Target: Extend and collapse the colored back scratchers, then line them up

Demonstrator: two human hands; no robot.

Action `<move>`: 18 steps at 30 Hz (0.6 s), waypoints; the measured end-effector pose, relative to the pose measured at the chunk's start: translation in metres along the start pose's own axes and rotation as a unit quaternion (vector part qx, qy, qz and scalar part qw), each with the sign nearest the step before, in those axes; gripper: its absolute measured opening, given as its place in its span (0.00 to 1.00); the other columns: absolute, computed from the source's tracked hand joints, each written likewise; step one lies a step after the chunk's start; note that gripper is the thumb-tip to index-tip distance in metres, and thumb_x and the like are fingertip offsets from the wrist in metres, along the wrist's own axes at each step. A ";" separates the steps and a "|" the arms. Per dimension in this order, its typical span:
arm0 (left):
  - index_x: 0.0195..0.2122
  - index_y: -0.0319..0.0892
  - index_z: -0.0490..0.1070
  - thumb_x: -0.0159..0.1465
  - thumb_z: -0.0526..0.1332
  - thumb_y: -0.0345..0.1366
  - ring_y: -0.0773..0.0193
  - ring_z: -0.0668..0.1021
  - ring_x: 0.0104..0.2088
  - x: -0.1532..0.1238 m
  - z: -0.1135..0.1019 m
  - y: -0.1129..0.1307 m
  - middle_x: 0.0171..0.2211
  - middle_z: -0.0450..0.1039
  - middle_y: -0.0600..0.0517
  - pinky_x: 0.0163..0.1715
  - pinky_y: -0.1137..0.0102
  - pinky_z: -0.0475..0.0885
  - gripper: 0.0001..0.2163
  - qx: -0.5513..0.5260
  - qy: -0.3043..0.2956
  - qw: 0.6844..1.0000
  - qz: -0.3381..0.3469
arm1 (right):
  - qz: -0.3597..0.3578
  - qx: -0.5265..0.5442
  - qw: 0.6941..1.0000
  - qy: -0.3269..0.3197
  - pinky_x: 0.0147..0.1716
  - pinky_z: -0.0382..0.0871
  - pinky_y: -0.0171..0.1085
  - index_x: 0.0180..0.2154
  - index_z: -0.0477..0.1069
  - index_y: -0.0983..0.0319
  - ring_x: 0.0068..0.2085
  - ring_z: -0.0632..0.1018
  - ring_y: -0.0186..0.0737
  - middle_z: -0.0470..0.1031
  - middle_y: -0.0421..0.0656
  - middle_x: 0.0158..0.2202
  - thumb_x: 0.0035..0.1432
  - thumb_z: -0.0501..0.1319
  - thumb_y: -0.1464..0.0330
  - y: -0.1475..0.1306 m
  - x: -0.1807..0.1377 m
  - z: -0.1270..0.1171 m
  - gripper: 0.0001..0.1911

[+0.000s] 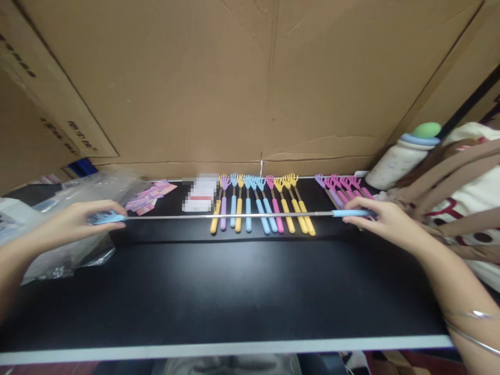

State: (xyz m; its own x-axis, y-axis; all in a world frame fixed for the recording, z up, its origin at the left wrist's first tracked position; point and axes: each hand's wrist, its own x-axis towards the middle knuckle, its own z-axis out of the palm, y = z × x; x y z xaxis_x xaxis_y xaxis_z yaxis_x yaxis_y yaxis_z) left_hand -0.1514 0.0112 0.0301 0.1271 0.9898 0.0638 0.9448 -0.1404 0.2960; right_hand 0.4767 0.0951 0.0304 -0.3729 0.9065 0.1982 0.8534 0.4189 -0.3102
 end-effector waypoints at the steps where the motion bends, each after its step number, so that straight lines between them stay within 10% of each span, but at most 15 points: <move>1: 0.37 0.45 0.72 0.55 0.58 0.57 0.56 0.75 0.39 -0.001 -0.001 0.002 0.39 0.77 0.52 0.39 0.71 0.66 0.21 -0.011 0.001 1.000 -0.002 | 0.001 0.001 1.000 0.002 0.29 0.65 0.38 0.33 0.72 0.61 0.27 0.75 0.41 0.75 0.42 0.25 0.50 0.56 0.42 0.000 0.000 0.000 0.28; 12: 0.37 0.44 0.70 0.57 0.59 0.53 0.60 0.72 0.39 -0.007 -0.012 0.005 0.38 0.72 0.56 0.39 0.75 0.61 0.18 -0.021 0.103 0.992 -0.073 | 0.054 0.016 0.995 0.078 0.33 0.64 0.40 0.37 0.72 0.59 0.32 0.73 0.41 0.76 0.45 0.34 0.47 0.58 0.41 0.014 -0.005 -0.007 0.30; 18: 0.38 0.43 0.67 0.56 0.60 0.50 0.67 0.69 0.35 -0.010 -0.014 0.010 0.39 0.68 0.58 0.35 0.79 0.61 0.17 -0.094 0.135 0.981 -0.103 | 0.184 0.148 0.959 0.157 0.19 0.52 0.38 0.37 0.66 0.57 0.16 0.60 0.30 0.66 0.38 0.18 0.42 0.60 0.39 -0.004 -0.016 -0.017 0.32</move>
State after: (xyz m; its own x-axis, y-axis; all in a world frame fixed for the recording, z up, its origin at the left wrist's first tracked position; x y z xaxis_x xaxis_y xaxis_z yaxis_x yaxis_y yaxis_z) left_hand -0.1473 -0.0005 0.0461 -0.1691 0.9593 0.2260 0.8669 0.0357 0.4973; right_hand 0.4855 0.0778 0.0439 0.1015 0.9547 0.2797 0.7480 0.1121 -0.6541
